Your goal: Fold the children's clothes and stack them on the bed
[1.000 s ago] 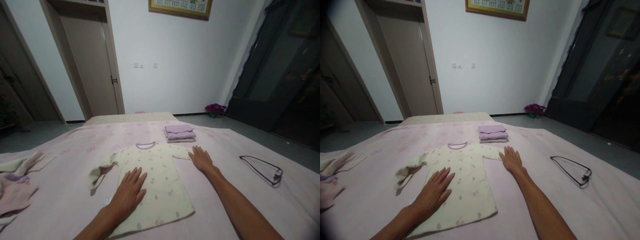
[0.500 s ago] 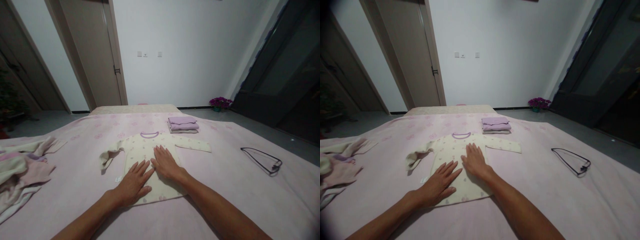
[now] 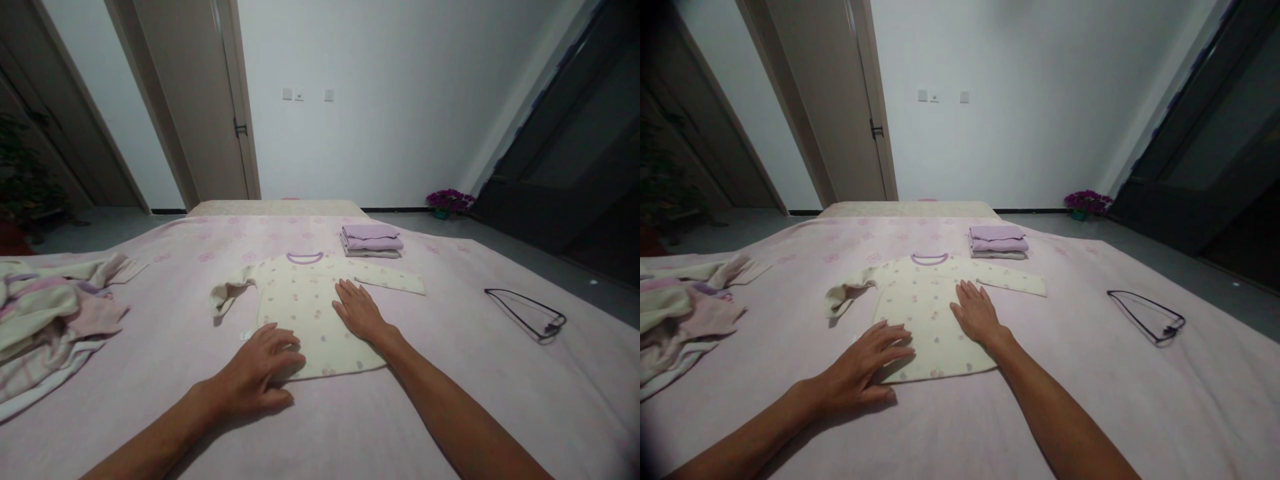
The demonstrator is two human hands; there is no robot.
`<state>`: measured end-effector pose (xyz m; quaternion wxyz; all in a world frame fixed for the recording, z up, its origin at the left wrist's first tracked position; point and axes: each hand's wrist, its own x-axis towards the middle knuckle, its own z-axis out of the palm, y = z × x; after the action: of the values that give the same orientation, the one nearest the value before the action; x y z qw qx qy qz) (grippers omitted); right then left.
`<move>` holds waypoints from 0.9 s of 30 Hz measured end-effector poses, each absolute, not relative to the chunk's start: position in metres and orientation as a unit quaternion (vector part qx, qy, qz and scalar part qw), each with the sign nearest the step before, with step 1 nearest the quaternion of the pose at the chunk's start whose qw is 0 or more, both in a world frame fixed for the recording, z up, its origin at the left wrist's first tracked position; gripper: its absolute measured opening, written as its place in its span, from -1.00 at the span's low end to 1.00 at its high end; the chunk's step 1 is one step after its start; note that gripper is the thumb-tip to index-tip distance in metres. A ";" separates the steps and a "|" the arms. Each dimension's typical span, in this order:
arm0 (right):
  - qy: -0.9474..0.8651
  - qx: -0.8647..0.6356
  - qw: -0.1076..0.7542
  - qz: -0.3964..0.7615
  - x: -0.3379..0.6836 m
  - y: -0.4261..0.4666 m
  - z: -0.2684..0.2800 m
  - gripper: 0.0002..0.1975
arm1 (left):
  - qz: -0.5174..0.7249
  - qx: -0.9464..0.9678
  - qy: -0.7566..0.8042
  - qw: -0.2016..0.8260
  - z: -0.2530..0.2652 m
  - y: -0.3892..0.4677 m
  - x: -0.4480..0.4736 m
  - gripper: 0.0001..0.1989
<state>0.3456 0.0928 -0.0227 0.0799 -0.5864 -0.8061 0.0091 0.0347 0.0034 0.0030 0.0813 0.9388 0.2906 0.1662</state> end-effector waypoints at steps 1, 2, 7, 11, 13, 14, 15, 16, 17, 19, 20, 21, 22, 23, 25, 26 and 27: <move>-0.805 -0.586 0.087 0.007 0.345 0.091 -0.022 -0.41 | 0.179 0.939 0.279 0.091 0.007 -0.001 0.038 -0.55; -0.806 -0.585 0.094 0.005 0.345 0.090 -0.022 -0.43 | 0.189 0.938 0.274 0.098 0.011 -0.005 0.043 -0.67; -0.817 -0.553 0.162 -0.020 0.349 0.086 -0.022 -0.60 | 0.206 0.923 0.306 0.111 0.012 -0.009 0.054 -0.87; -0.833 -0.502 0.231 -0.026 0.352 0.086 -0.024 -0.73 | 0.217 0.897 0.348 0.164 0.004 -0.002 0.052 -0.80; -0.833 -0.489 0.259 -0.019 0.352 0.086 -0.025 -0.76 | 0.214 0.885 0.370 0.184 0.001 -0.001 0.051 -0.80; -0.831 -0.485 0.270 -0.013 0.352 0.086 -0.024 -0.77 | 0.212 0.880 0.380 0.188 0.001 0.000 0.051 -0.81; -0.830 -0.482 0.280 -0.005 0.352 0.085 -0.023 -0.79 | 0.209 0.878 0.387 0.189 0.001 0.000 0.052 -0.82; -0.829 -0.479 0.289 0.007 0.351 0.084 -0.020 -0.81 | 0.207 0.876 0.392 0.189 0.001 0.000 0.052 -0.82; -0.827 -0.478 0.296 0.021 0.351 0.083 -0.016 -0.83 | 0.205 0.875 0.395 0.190 0.002 0.000 0.053 -0.83; -0.827 -0.472 0.296 0.073 0.349 0.078 -0.003 -0.88 | 0.203 0.869 0.407 0.194 0.003 0.000 0.055 -0.83; -0.831 -0.467 0.282 0.114 0.347 0.075 0.006 -0.89 | 0.203 0.864 0.417 0.198 0.004 0.000 0.056 -0.83; -0.836 -0.458 0.259 0.158 0.345 0.071 0.016 -0.88 | 0.202 0.856 0.430 0.204 0.005 0.000 0.056 -0.83; -0.843 -0.446 0.226 0.201 0.343 0.066 0.026 -0.85 | 0.202 0.847 0.445 0.209 0.005 0.000 0.057 -0.83; -0.851 -0.432 0.189 0.229 0.340 0.060 0.036 -0.78 | 0.200 0.839 0.458 0.214 0.006 0.000 0.058 -0.83; -0.876 -0.407 0.124 0.228 0.336 0.047 0.053 -0.61 | 0.197 0.830 0.473 0.221 0.007 -0.001 0.058 -0.83; -0.887 -0.396 0.097 0.216 0.335 0.041 0.058 -0.56 | 0.196 0.829 0.474 0.221 0.007 -0.001 0.058 -0.83; -0.897 -0.386 0.076 0.200 0.334 0.035 0.061 -0.56 | 0.194 0.833 0.470 0.220 0.007 -0.002 0.057 -0.84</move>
<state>0.3344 0.0352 0.0611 0.0758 -0.3863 -0.8973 0.1996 0.0572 -0.0016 0.0069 0.2200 0.8327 0.4695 0.1945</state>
